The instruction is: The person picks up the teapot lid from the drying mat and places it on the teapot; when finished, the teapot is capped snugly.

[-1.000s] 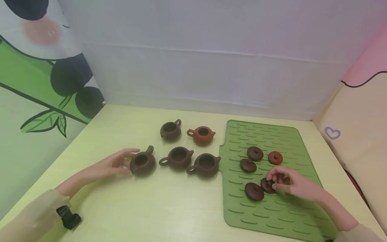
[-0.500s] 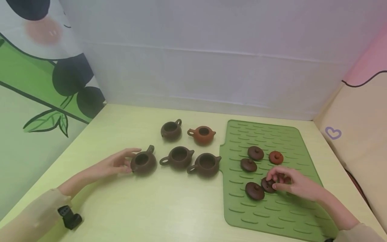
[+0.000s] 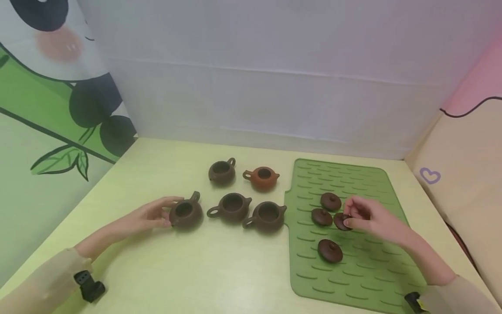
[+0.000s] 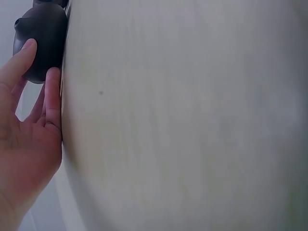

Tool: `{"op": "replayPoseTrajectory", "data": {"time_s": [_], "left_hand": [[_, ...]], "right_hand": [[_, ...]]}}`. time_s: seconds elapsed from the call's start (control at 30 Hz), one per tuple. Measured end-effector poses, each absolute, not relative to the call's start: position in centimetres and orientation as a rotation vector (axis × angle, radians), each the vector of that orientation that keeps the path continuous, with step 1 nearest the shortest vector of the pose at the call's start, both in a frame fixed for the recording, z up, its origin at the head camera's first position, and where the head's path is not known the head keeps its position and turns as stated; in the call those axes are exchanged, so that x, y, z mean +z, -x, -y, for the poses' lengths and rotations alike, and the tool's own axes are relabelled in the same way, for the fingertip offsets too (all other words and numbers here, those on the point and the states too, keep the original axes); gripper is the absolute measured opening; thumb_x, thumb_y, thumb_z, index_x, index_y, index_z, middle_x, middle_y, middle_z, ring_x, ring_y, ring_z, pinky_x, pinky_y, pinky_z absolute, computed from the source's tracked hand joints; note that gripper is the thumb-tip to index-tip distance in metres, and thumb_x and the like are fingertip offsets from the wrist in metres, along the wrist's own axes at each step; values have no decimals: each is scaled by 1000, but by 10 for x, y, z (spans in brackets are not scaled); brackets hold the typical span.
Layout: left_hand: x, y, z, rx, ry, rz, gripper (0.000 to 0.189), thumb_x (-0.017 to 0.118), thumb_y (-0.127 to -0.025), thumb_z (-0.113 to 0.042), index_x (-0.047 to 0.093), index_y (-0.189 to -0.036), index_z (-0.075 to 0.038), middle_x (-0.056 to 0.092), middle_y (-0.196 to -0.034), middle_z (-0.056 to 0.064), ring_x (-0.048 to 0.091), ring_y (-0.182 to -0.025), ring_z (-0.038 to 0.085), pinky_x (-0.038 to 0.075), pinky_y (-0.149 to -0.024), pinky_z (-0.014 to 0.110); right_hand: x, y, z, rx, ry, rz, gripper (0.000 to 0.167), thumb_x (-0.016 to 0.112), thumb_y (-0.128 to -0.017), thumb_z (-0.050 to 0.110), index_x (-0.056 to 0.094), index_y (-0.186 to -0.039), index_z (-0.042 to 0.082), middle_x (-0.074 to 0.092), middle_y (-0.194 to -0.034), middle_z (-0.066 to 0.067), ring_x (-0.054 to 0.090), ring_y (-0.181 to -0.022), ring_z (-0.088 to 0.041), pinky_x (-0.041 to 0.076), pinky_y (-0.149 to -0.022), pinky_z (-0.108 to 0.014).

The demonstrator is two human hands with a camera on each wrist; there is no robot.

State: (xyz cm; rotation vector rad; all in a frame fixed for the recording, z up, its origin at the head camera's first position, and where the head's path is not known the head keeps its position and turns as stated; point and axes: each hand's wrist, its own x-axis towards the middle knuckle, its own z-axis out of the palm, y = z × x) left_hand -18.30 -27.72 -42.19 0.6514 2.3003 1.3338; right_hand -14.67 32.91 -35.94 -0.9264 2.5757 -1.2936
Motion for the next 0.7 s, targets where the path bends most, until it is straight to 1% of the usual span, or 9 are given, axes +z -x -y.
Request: {"op": "replayPoseTrajectory", "data": {"time_s": [0.17,0.3,0.4,0.53,0.7], "left_hand": [[-422,183,277,1352,-649,-2294,69,67,-93,-17,34,-153,-19,43,-147,25,66,-97,14,51,-89,22],[-425,183,277,1391,-651,-2299,68,68,-93,-16,36,-153,-17,46,-146,25,67,-96,13,51,-89,21],[-431,183,278,1426,-659,-2306,67,68,-93,-13,38,-152,-14,49,-143,25,68,-95,11,52,-84,21],[-436,185,277,1441,-659,-2308,66,68,-92,-13,39,-152,-14,52,-142,23,68,-94,10,53,-77,23],[-434,187,277,1433,-639,-2328,67,70,-91,-14,41,-151,-15,53,-141,22,68,-90,11,53,-75,24]], "right_hand": [[-340,149,-293,-1341,881,-2618,14,60,-92,-4,53,-96,7,44,-69,1,42,-58,-14,41,-51,-29],[-330,153,-260,-1395,914,-2593,14,62,-91,-3,53,-95,7,42,-68,2,39,-55,-13,38,-49,-28],[-325,156,-239,-1443,941,-2572,14,63,-90,-3,54,-94,6,41,-67,2,37,-54,-12,36,-48,-28],[-324,157,-219,-1485,945,-2553,13,63,-89,-3,55,-95,6,42,-66,3,37,-54,-13,37,-50,-28],[-322,163,-199,-1472,886,-2562,13,64,-91,3,55,-98,9,43,-67,3,40,-56,-11,39,-57,-27]]}}
